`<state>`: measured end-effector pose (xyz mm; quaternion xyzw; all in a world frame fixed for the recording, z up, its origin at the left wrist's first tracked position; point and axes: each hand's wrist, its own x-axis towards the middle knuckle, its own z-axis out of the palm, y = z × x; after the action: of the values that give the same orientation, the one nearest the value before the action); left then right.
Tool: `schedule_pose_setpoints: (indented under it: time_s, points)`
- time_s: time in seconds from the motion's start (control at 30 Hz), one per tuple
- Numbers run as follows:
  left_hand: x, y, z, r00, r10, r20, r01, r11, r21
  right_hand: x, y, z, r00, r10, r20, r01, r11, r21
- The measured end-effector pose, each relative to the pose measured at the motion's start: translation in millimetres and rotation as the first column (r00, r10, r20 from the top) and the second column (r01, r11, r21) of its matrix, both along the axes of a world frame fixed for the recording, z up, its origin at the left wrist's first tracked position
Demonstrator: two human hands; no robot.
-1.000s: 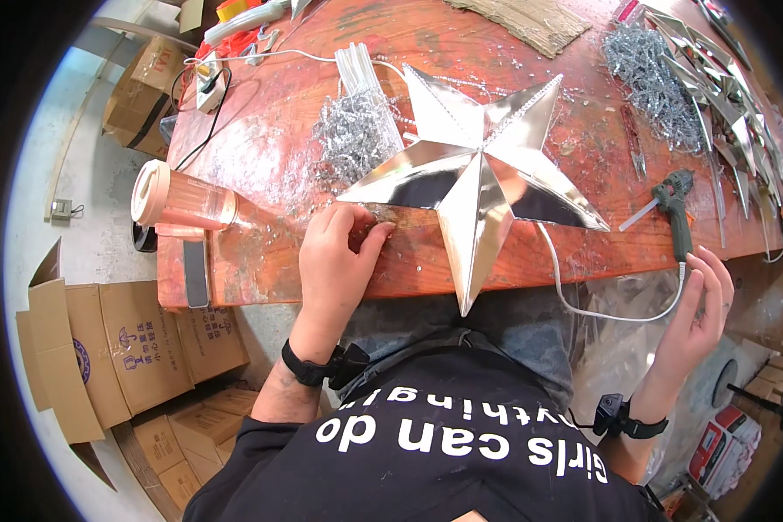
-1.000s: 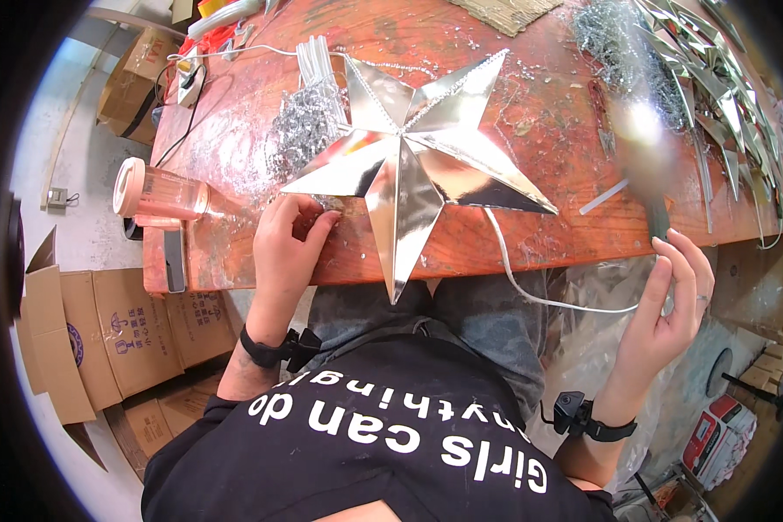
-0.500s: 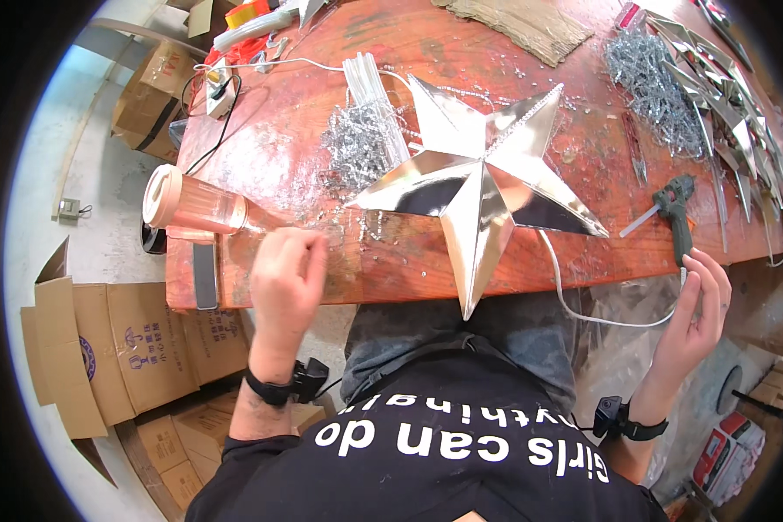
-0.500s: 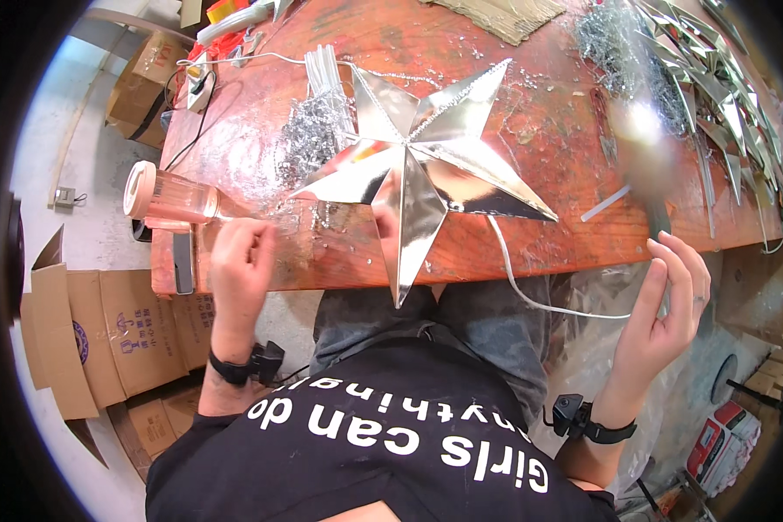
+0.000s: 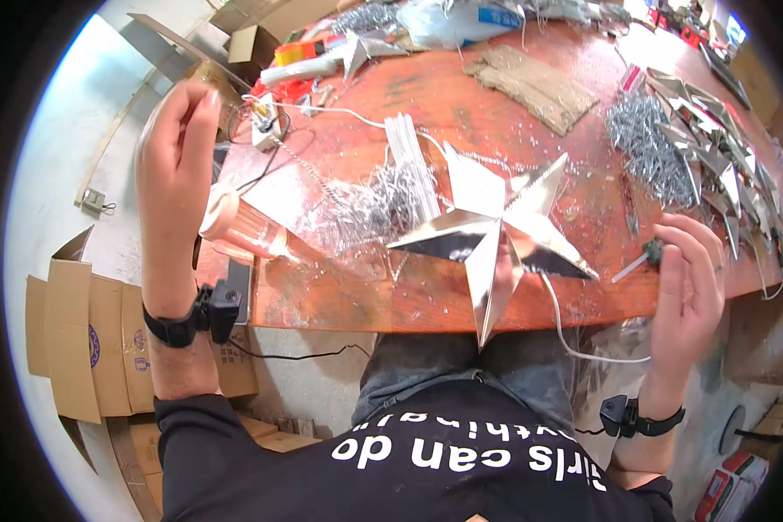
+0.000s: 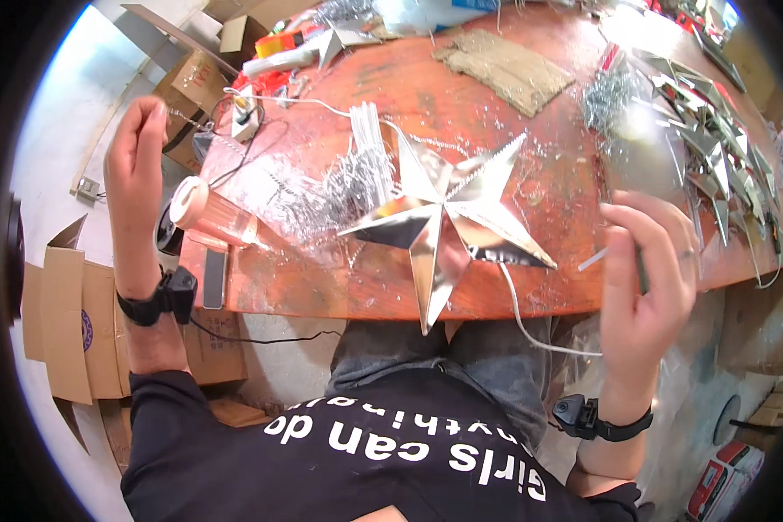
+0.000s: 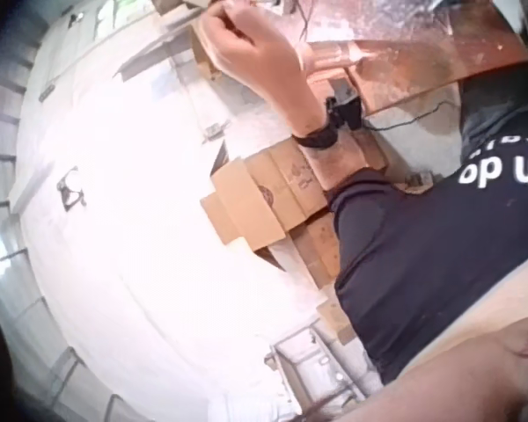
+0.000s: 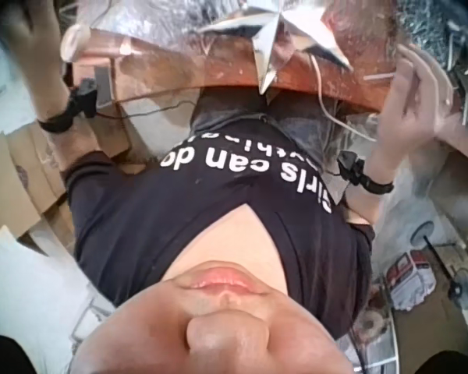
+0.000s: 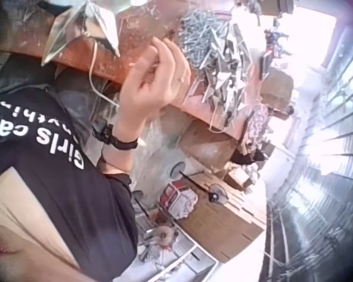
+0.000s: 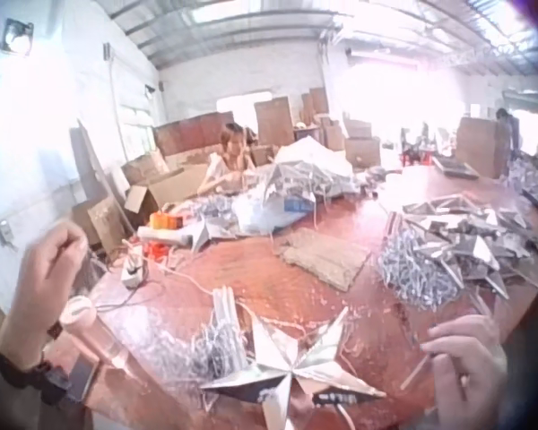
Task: The person uses a hot glue gun to apply adhesive to the edges of a silver star-shaped decoration and attaches a string of small beads. They repeat this process along the perimeter of the star, pressing the beads into the glue to secure them.
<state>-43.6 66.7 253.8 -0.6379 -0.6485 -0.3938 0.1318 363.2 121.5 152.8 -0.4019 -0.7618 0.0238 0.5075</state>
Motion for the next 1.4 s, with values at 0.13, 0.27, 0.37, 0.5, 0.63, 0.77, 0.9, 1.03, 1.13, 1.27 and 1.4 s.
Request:
schedule_pose_setpoints:
  time_s: [0.13, 0.27, 0.37, 0.5, 0.63, 0.77, 0.9, 1.03, 1.13, 1.27, 1.4]
  points:
    - [5.5, 13.4, 47.2, 0.986, -0.016, -0.168, 0.026, 0.998, 0.057, -41.3, 4.1, 37.1, 0.974, 0.203, 0.105, -0.210, 0.975, 0.066]
    - [12.3, 14.7, 81.1, 0.979, -0.042, -0.201, 0.066, 0.991, 0.112, -92.8, 11.1, 62.9, 0.736, 0.527, -0.425, -0.671, 0.651, -0.354]
    - [18.0, 4.1, 99.6, 0.985, -0.088, -0.148, 0.111, 0.982, 0.155, -143.1, 14.7, 101.9, 0.405, 0.649, -0.645, -0.913, 0.250, -0.322]
    - [43.5, -6.0, 109.1, 0.967, -0.254, 0.024, 0.247, 0.954, 0.170, -209.5, 16.5, 111.0, 0.272, 0.678, -0.683, -0.957, 0.266, -0.117]
    - [64.7, -12.6, 94.5, 0.877, -0.468, 0.104, 0.444, 0.875, 0.194, -210.8, 17.6, 116.3, 0.277, 0.689, -0.670, -0.960, 0.178, -0.215]
    - [75.2, -20.1, 74.9, 0.885, -0.460, 0.068, 0.421, 0.855, 0.302, -146.0, -10.7, 110.7, 0.479, 0.611, -0.630, -0.874, 0.264, -0.409]
    - [81.8, -12.3, 42.7, 0.896, -0.440, -0.055, 0.440, 0.868, 0.232, -82.5, -19.6, 85.0, 0.610, 0.661, -0.437, -0.785, 0.431, -0.444]
    - [101.1, -6.4, 8.3, 0.815, -0.579, 0.039, 0.577, 0.815, 0.051, -40.2, -36.5, 83.5, 0.655, 0.391, -0.646, -0.754, 0.300, -0.584]
    - [119.9, -0.9, -17.4, 0.791, -0.584, 0.182, 0.601, 0.798, -0.046, -21.3, -38.8, 70.3, 0.756, 0.294, -0.585, -0.652, 0.418, -0.632]
    - [137.2, 8.3, -48.9, 0.725, -0.542, 0.425, 0.644, 0.753, -0.138, -3.9, -36.2, 37.4, 0.892, 0.258, -0.372, -0.443, 0.670, -0.596]
    - [150.4, 11.1, -63.4, 0.674, -0.414, 0.612, 0.652, 0.722, -0.230, 4.4, -35.7, 27.2, 0.967, 0.209, -0.147, -0.255, 0.773, -0.580]
